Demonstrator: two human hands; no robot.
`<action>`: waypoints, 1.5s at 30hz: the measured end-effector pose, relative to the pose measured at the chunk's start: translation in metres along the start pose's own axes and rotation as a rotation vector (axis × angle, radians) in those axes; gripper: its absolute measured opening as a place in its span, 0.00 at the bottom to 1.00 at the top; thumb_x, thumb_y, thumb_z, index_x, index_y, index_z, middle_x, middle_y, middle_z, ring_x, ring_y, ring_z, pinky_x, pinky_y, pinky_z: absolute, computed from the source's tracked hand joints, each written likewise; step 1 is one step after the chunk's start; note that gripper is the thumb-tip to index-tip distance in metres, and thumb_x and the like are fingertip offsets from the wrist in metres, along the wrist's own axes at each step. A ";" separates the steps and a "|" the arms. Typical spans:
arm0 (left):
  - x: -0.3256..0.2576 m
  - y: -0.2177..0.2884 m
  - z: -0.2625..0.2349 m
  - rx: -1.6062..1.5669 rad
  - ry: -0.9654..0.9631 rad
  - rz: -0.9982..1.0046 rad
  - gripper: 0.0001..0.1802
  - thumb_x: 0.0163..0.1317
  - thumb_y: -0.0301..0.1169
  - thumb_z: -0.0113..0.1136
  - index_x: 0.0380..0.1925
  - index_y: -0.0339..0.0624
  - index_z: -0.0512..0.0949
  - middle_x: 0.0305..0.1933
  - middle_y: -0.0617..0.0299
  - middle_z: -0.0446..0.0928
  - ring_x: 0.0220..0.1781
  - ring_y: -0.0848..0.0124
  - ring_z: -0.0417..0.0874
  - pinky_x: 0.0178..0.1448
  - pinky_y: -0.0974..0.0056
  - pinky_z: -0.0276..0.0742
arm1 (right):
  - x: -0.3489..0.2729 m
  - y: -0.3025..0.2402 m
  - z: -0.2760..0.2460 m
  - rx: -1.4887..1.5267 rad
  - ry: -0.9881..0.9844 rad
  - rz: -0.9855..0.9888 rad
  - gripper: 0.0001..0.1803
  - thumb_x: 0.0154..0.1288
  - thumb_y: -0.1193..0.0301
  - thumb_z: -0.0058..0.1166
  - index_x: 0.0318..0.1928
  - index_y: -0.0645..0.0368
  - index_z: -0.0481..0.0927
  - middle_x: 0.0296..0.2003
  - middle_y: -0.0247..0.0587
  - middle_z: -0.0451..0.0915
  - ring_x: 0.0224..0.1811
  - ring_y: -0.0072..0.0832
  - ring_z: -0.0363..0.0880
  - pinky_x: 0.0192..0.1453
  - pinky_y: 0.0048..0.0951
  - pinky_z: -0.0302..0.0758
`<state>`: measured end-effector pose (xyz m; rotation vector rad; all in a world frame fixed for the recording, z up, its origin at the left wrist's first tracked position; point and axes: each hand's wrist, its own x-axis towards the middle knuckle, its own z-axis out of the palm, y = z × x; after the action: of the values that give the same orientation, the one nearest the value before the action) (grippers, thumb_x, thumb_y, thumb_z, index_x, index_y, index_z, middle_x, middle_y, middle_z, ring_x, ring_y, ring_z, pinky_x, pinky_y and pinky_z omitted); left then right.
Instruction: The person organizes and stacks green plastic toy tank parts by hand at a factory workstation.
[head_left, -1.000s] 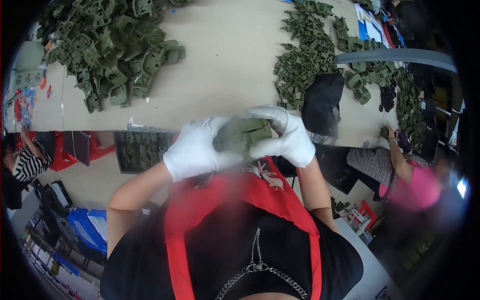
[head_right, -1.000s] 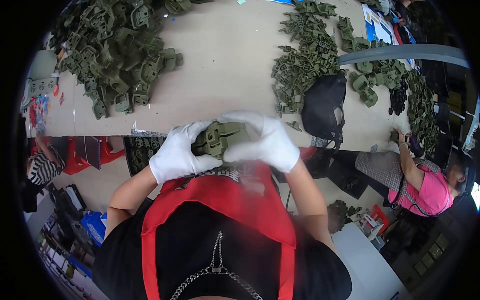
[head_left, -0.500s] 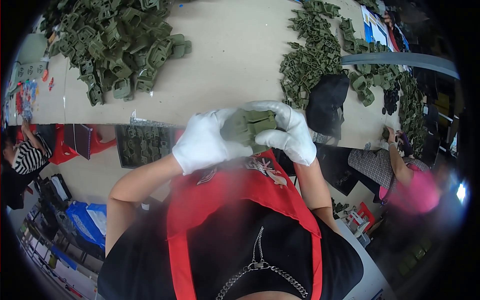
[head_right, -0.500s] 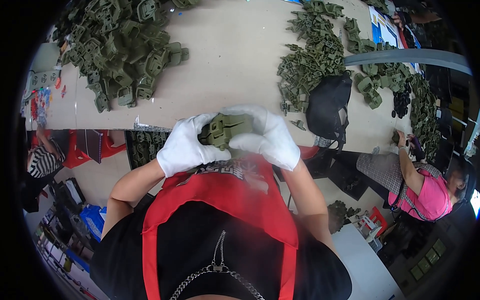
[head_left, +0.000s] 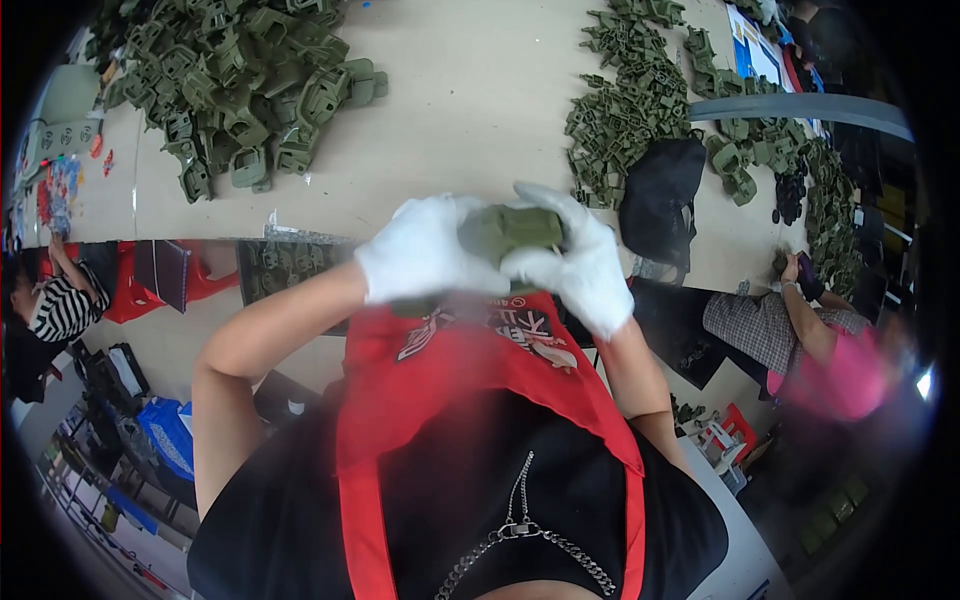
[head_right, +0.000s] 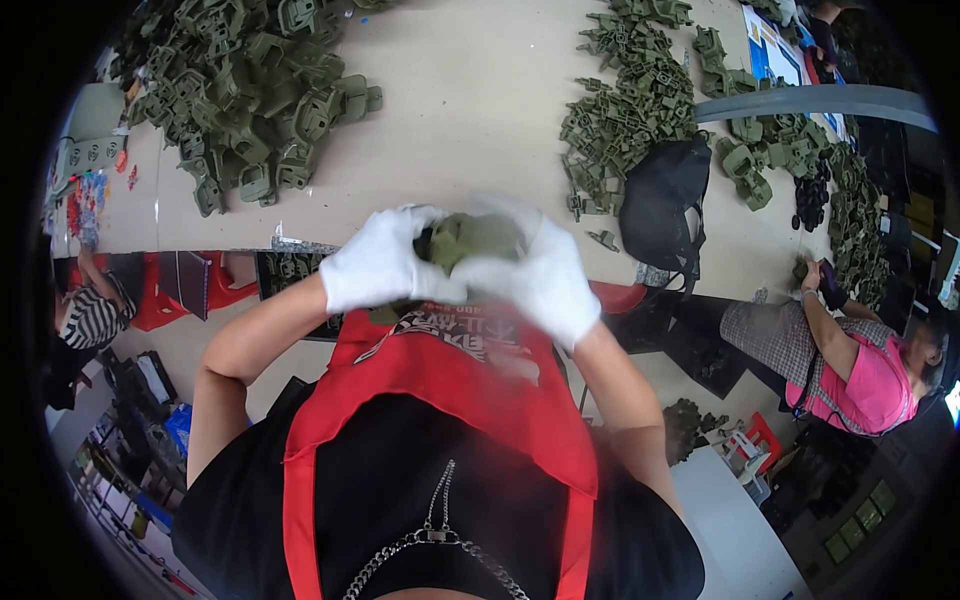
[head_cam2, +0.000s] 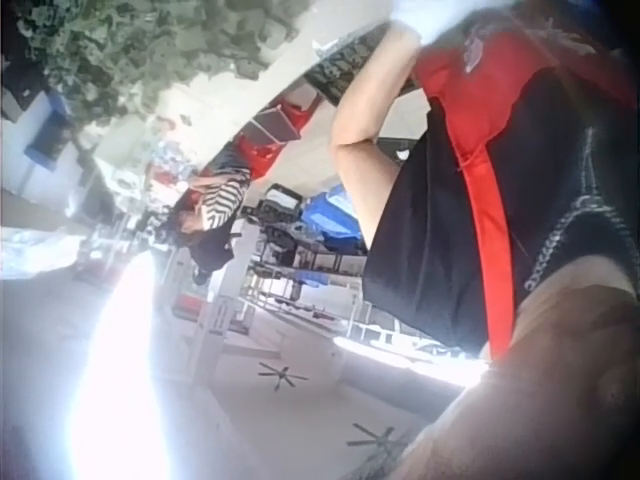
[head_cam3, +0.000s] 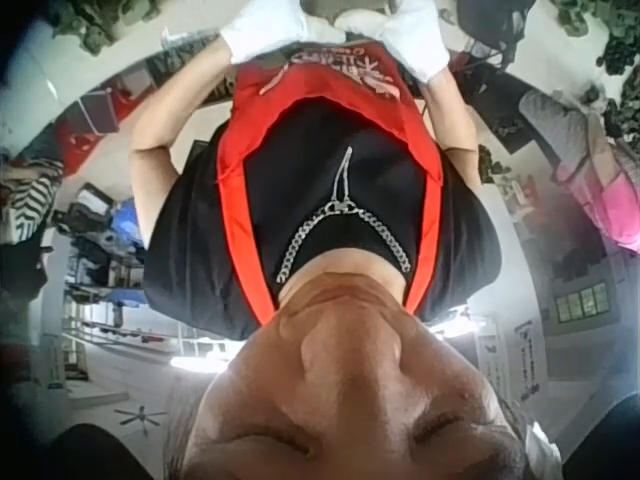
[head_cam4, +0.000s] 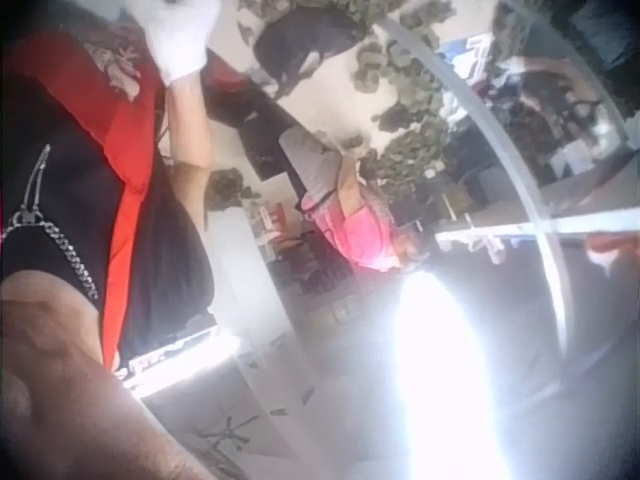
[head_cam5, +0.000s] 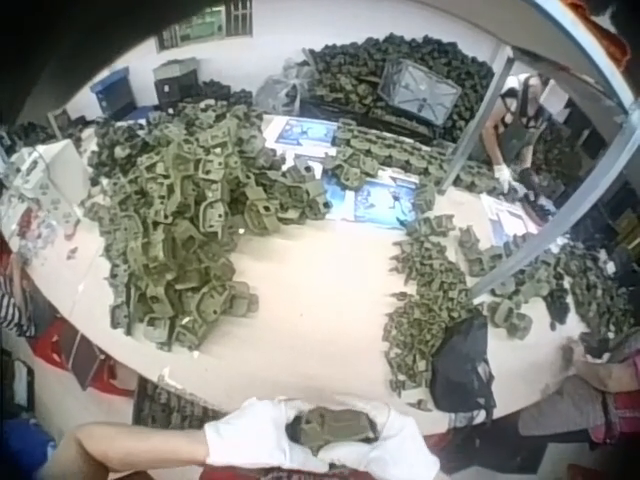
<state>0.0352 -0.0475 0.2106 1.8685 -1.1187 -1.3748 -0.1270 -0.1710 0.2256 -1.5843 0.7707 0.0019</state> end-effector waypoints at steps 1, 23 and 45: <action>-0.009 0.001 0.004 0.104 0.059 0.121 0.37 0.41 0.47 0.70 0.49 0.33 0.77 0.45 0.44 0.81 0.50 0.53 0.82 0.58 0.60 0.74 | -0.012 -0.006 0.000 -0.219 0.032 -0.271 0.33 0.42 0.82 0.68 0.55 0.62 0.76 0.46 0.42 0.81 0.46 0.26 0.79 0.54 0.26 0.75; -0.045 -0.046 -0.013 -0.423 0.073 -0.152 0.48 0.48 0.38 0.73 0.66 0.29 0.60 0.59 0.45 0.75 0.53 0.65 0.80 0.61 0.65 0.72 | -0.019 0.072 -0.026 0.498 -0.009 0.211 0.20 0.57 0.82 0.59 0.52 0.68 0.76 0.43 0.38 0.82 0.42 0.22 0.79 0.50 0.24 0.75; -0.052 -0.034 0.005 -0.220 0.316 0.047 0.34 0.50 0.40 0.67 0.57 0.38 0.72 0.50 0.45 0.80 0.52 0.54 0.82 0.58 0.59 0.75 | 0.036 0.002 0.032 -0.034 -0.392 0.121 0.29 0.57 0.75 0.61 0.60 0.67 0.70 0.54 0.47 0.76 0.57 0.31 0.74 0.60 0.29 0.71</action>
<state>0.0341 0.0150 0.2062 1.8081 -0.8133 -1.0809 -0.0861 -0.1592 0.2019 -1.5040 0.5576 0.4039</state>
